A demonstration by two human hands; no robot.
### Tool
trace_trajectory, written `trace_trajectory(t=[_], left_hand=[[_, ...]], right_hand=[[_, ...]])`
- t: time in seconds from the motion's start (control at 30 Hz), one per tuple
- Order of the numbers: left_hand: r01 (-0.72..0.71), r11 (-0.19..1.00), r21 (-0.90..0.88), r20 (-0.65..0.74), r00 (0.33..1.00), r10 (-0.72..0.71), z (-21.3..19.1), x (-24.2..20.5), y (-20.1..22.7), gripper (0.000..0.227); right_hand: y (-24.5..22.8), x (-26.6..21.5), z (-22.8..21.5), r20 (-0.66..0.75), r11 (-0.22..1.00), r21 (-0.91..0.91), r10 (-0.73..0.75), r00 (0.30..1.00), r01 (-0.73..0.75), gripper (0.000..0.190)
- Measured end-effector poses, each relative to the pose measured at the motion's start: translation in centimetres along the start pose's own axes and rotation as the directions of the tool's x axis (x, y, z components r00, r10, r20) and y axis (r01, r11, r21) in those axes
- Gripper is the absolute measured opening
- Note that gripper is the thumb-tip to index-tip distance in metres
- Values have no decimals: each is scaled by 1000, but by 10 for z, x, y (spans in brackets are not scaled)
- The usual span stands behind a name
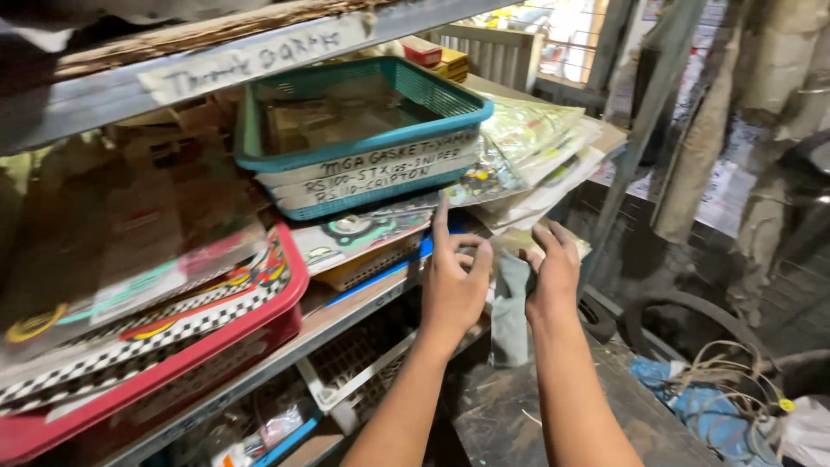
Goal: The person removes a green gasket from a plastic bag, wipes it with a cloth, and places it into a blue basket. They then move the basket to a shelf, retrieve a white package, and open it to reveal another gasket.
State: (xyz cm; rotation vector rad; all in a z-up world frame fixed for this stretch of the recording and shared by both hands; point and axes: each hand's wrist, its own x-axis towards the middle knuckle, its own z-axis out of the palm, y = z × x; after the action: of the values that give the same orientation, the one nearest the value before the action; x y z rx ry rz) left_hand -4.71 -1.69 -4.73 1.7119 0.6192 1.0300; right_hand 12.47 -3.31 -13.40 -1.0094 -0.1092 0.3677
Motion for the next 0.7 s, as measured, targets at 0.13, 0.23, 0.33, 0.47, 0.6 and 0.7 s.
trace_trajectory(t=[0.13,0.23,0.33,0.47,0.6,0.7], left_hand=[[15,997,75,25,1000,-17,14,22,-18,83],[-12,997,78,-26,1000,14,19,33,-27,80],[4,990,138,-29,1000,0,24,45,-35,78],[-107,992,61,-99,989,113,37,55,-43,71],[-200,969,147,-110,970,217,46,66,-55,71],[-199,977,76,-107,973,206,45,68,-58,69]], right_hand=[[-7,-6,11,33,997,-7,-73,997,73,39],[-2,4,15,110,995,-44,-85,990,90,49],[-3,20,26,189,990,-39,-127,974,136,50],[-9,31,35,178,995,-95,33,983,-17,56],[-21,20,40,171,996,-89,38,985,-23,49],[11,58,21,174,986,-156,-27,984,55,47]])
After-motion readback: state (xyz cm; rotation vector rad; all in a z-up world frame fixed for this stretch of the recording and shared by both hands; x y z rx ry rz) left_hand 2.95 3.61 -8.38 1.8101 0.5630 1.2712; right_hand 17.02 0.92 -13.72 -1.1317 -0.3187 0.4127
